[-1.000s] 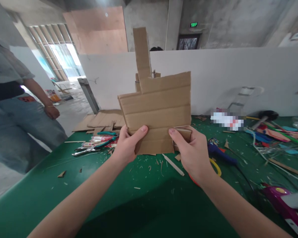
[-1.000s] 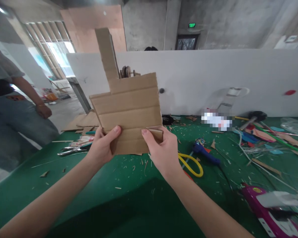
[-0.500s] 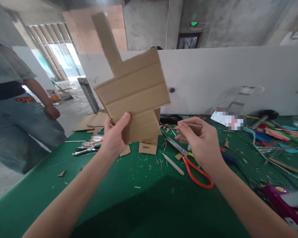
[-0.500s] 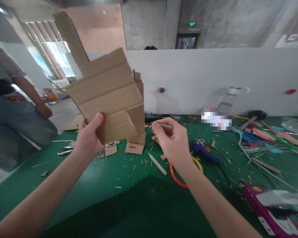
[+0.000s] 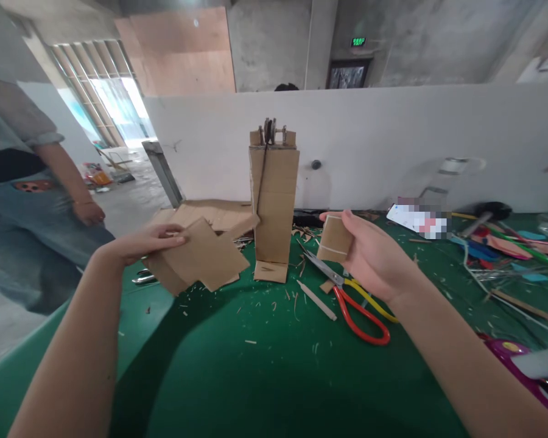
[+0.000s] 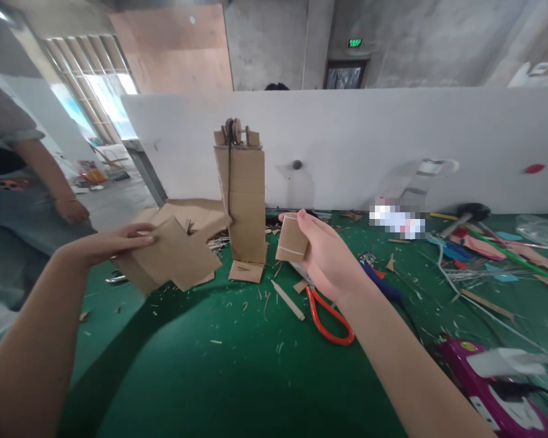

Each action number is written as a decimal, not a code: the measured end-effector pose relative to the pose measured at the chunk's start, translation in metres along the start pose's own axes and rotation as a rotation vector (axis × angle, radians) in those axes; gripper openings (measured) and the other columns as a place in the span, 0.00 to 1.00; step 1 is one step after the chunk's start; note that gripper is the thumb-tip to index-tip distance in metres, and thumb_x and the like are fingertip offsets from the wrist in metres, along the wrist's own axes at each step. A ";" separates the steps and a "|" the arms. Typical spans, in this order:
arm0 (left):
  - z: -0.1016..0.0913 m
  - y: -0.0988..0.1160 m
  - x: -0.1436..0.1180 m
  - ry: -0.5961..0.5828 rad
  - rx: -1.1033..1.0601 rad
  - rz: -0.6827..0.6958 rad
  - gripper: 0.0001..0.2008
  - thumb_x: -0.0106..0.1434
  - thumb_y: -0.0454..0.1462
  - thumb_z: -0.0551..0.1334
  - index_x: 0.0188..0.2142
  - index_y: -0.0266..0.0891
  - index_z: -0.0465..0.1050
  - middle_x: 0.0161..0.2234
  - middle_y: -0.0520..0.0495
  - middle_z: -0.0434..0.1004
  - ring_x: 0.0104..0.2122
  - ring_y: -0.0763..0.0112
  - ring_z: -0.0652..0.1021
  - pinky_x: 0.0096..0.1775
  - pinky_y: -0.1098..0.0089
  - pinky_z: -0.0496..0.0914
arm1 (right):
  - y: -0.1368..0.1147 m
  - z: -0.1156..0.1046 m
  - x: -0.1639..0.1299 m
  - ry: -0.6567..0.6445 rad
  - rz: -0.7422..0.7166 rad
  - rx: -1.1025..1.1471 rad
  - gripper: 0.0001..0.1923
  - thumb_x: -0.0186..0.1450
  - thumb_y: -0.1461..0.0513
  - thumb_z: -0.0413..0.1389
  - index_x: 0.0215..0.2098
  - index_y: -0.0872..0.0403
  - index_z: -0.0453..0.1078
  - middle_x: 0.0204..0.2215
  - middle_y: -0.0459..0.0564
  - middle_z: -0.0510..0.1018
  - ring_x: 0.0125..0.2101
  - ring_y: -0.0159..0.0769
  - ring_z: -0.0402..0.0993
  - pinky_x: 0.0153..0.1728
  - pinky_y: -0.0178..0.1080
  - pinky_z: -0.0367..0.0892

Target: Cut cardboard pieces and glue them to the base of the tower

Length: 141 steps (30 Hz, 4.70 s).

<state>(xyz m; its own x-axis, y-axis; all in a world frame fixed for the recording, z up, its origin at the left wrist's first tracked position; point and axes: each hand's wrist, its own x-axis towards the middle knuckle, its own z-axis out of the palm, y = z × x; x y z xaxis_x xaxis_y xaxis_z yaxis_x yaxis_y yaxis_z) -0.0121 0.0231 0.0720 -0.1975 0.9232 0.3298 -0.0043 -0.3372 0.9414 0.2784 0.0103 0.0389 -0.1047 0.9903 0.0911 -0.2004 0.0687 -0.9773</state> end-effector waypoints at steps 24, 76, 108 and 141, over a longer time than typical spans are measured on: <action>0.089 -0.040 -0.052 -0.616 0.160 0.028 0.15 0.56 0.36 0.64 0.44 0.43 0.70 0.28 0.50 0.73 0.24 0.70 0.75 0.25 0.71 0.71 | 0.012 0.012 -0.003 -0.096 -0.263 -0.638 0.21 0.66 0.49 0.47 0.52 0.48 0.68 0.42 0.49 0.76 0.40 0.40 0.72 0.41 0.43 0.66; 0.089 -0.079 -0.030 -0.304 -0.208 -0.208 0.06 0.60 0.36 0.61 0.36 0.37 0.66 0.33 0.49 0.71 0.28 0.77 0.74 0.26 0.76 0.68 | 0.065 -0.059 -0.015 0.017 0.084 -1.250 0.34 0.61 0.47 0.51 0.57 0.60 0.52 0.39 0.61 0.75 0.37 0.48 0.74 0.34 0.44 0.68; 0.099 -0.065 -0.045 -0.297 0.054 -0.067 0.08 0.62 0.35 0.57 0.40 0.38 0.59 0.21 0.55 0.67 0.22 0.76 0.70 0.26 0.74 0.66 | 0.058 -0.029 -0.039 -0.507 -0.148 -0.685 0.22 0.68 0.50 0.44 0.55 0.51 0.52 0.34 0.47 0.62 0.28 0.31 0.60 0.28 0.35 0.65; 0.098 -0.069 -0.042 -0.304 0.096 -0.072 0.08 0.61 0.36 0.58 0.39 0.37 0.62 0.19 0.55 0.68 0.21 0.74 0.71 0.28 0.71 0.66 | 0.070 -0.014 -0.039 -0.238 -0.092 -1.098 0.22 0.68 0.51 0.42 0.55 0.55 0.57 0.25 0.47 0.74 0.25 0.38 0.72 0.27 0.38 0.66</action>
<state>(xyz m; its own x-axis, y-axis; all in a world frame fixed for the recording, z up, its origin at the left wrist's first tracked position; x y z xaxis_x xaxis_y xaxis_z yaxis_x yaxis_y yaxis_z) 0.0928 0.0253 0.0001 0.1020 0.9618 0.2542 0.0874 -0.2632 0.9608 0.2821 -0.0214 -0.0356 -0.3403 0.9359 0.0907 0.7363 0.3252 -0.5934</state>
